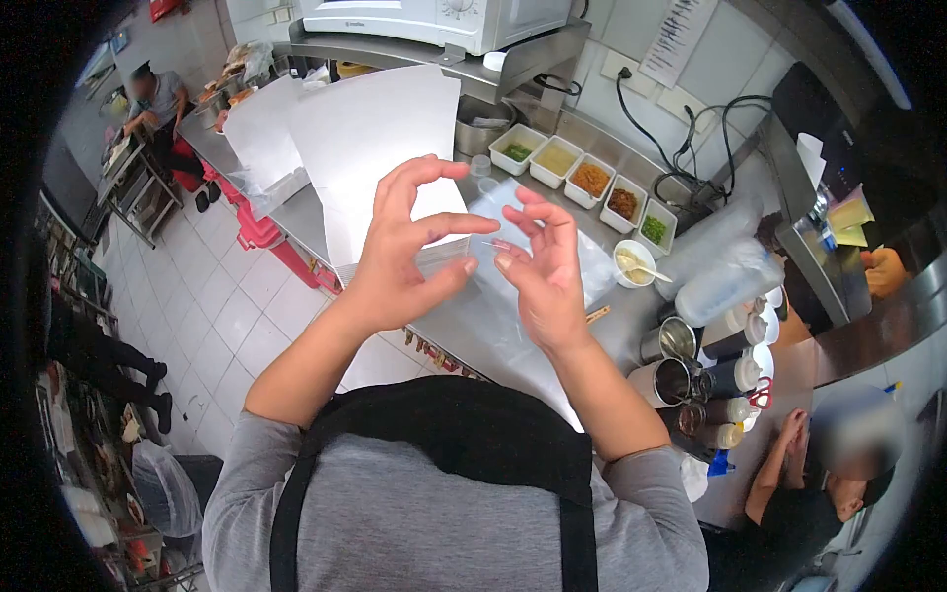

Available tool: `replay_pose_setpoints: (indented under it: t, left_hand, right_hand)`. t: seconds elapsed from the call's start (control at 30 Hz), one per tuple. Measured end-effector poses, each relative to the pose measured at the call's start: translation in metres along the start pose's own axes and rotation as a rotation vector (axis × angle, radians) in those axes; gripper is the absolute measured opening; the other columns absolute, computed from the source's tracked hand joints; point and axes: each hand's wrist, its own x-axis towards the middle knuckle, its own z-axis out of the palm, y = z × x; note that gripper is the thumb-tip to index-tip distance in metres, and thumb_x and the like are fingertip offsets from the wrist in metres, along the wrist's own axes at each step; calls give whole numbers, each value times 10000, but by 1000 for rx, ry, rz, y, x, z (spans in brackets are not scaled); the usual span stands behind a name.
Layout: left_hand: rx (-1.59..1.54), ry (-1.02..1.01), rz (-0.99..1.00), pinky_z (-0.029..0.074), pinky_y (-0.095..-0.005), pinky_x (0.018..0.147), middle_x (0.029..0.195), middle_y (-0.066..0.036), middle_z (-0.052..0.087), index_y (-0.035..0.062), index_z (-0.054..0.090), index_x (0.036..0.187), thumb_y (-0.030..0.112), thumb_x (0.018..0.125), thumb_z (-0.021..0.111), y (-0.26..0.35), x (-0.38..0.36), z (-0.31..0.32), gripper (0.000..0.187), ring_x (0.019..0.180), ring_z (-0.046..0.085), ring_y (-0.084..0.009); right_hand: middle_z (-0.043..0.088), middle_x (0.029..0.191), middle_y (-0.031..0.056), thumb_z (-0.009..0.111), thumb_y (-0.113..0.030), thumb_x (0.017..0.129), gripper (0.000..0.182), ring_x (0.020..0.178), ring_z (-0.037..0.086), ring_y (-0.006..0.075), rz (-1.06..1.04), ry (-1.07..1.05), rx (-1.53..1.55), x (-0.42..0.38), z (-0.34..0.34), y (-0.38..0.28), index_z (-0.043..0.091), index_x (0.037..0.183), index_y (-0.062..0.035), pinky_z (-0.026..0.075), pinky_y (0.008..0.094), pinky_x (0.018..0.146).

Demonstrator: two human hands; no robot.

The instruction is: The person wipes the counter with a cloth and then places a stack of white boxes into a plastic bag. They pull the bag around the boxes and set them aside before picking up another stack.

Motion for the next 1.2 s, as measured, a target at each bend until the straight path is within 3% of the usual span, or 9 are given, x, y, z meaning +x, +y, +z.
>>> replay_pose_setpoints:
  t: [0.23, 0.5, 0.6, 0.7, 0.77, 0.83, 0.93, 1.03, 1.2]
  left_hand:
    - [162, 43, 2, 276, -436, 1013, 1240, -72, 503, 174, 711, 829, 140, 638, 756, -7, -9, -6, 199, 1240, 340, -317]
    - [45, 48, -210, 273, -418, 986, 1241, -60, 495, 147, 700, 853, 150, 728, 717, -38, -22, -26, 126, 1200, 380, -292]
    - [-341, 112, -524, 299, -368, 989, 1245, -75, 488, 137, 686, 953, 136, 788, 653, -69, -36, -37, 168, 1190, 383, -288]
    - [41, 373, -622, 349, -341, 954, 1144, -90, 525, 135, 660, 1043, 127, 833, 585, -97, -47, -55, 223, 1106, 437, -287]
    - [208, 101, -533, 381, -338, 918, 1071, -101, 537, 124, 675, 1030, 72, 829, 546, -107, -51, -71, 245, 1041, 475, -271]
    - [327, -187, -464, 406, -342, 883, 998, -101, 539, 125, 691, 1009, 36, 817, 525, -115, -51, -73, 269, 987, 494, -264]
    - [417, -543, -428, 416, -367, 848, 937, -80, 531, 175, 725, 941, 21, 788, 516, -132, -48, -52, 301, 950, 491, -261]
    - [623, -718, -392, 395, -376, 868, 958, -69, 533, 204, 723, 962, 34, 793, 502, -154, -47, -30, 326, 983, 484, -248]
    - [638, -860, -417, 379, -380, 886, 1004, -60, 537, 225, 723, 936, 51, 775, 513, -149, -33, -27, 317, 1024, 474, -242]
  right_hand:
    - [366, 1336, 111, 572, -20, 779, 439, 1236, 361, 242, 332, -46, 387, 12, 15, 0, 417, 1182, -103, 354, 400, 958]
    - [470, 1234, 100, 684, -123, 733, 76, 1186, 406, 289, -395, -141, -821, 42, 33, 22, 639, 795, -124, 312, 424, 986]
    - [506, 1169, 80, 670, -93, 712, 81, 1148, 420, 303, -743, -166, -1074, 61, 52, 31, 636, 778, -124, 329, 429, 951]
    - [549, 1087, 73, 672, -112, 707, 53, 1046, 493, 252, -514, -256, -1070, 91, 63, 53, 640, 749, -111, 389, 390, 858]
    - [612, 914, 75, 690, -151, 705, 85, 840, 558, 215, 103, -552, -1001, 125, 53, 89, 644, 722, -82, 439, 350, 704]
    - [606, 667, 102, 723, -195, 690, 184, 565, 539, 208, 476, -670, -908, 149, 39, 136, 645, 710, -30, 440, 327, 540]
    - [571, 547, 113, 728, -248, 704, 277, 424, 481, 212, 717, -739, -977, 165, 32, 173, 641, 720, 14, 425, 316, 470]
    - [568, 523, 109, 727, -304, 707, 356, 373, 466, 198, 600, -871, -1289, 159, 42, 174, 639, 718, 40, 426, 313, 444]
    - [627, 684, 84, 717, -267, 700, 315, 580, 574, 159, 806, -770, -1061, 158, 37, 157, 658, 818, 19, 467, 302, 515]
